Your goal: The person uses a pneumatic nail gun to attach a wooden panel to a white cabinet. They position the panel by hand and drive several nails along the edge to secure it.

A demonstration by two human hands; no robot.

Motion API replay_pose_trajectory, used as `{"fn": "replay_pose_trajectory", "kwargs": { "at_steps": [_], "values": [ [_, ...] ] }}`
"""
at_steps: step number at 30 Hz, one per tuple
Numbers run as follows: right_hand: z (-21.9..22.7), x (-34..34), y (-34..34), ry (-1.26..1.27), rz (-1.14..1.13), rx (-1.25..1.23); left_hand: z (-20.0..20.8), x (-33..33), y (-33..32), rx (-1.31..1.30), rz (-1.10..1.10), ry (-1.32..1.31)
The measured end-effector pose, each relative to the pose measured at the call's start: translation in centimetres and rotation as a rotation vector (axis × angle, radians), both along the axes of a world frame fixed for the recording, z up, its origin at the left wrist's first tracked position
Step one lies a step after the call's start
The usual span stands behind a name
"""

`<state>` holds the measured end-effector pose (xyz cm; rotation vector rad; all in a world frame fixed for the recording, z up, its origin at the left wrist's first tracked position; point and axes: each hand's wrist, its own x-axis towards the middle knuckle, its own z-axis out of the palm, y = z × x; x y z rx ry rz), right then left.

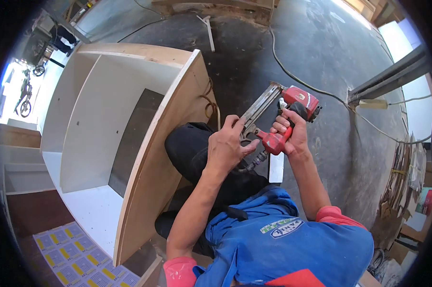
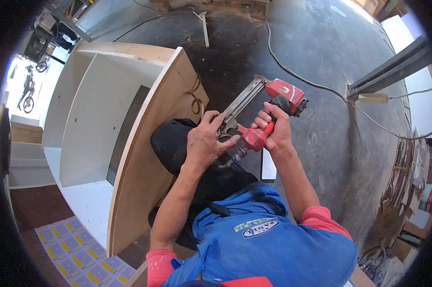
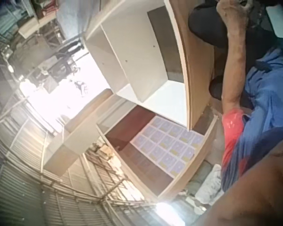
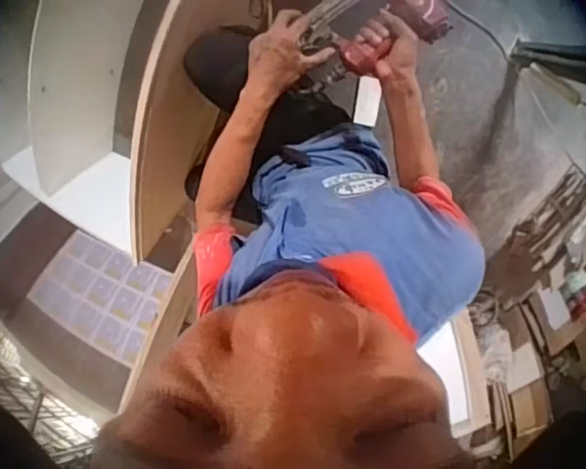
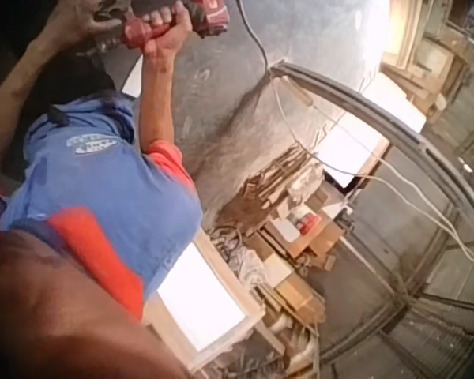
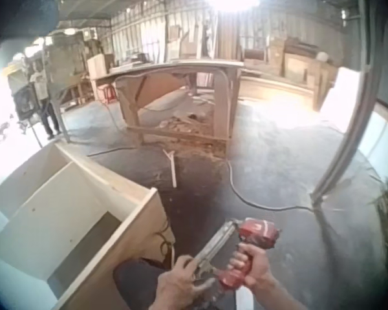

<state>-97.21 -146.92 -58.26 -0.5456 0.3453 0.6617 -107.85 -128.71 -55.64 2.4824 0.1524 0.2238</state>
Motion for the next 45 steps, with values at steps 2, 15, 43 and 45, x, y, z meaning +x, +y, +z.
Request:
{"fn": "replay_pose_trajectory", "kwargs": {
  "at_steps": [2, 15, 43, 45],
  "values": [
    [0.3, 0.1, 0.1, 0.018, -0.040, -0.065, -0.7, 0.5, 0.3, -0.030, -0.019, -0.072],
    [2.6, 2.3, -1.7, -0.175, -0.100, 0.066, 2.0, -5.2, 4.4, 0.036, 0.207, -0.192],
    [6.7, 0.2, 1.8, -0.269, 0.071, -0.042, 8.4, 1.7, 3.7, -0.838, 0.264, -0.266],
    [6.8, 0.1, 1.9, -0.262, 0.069, -0.057, 7.7, 4.2, 3.7, -0.693, 0.157, -0.367]
  ]
}}
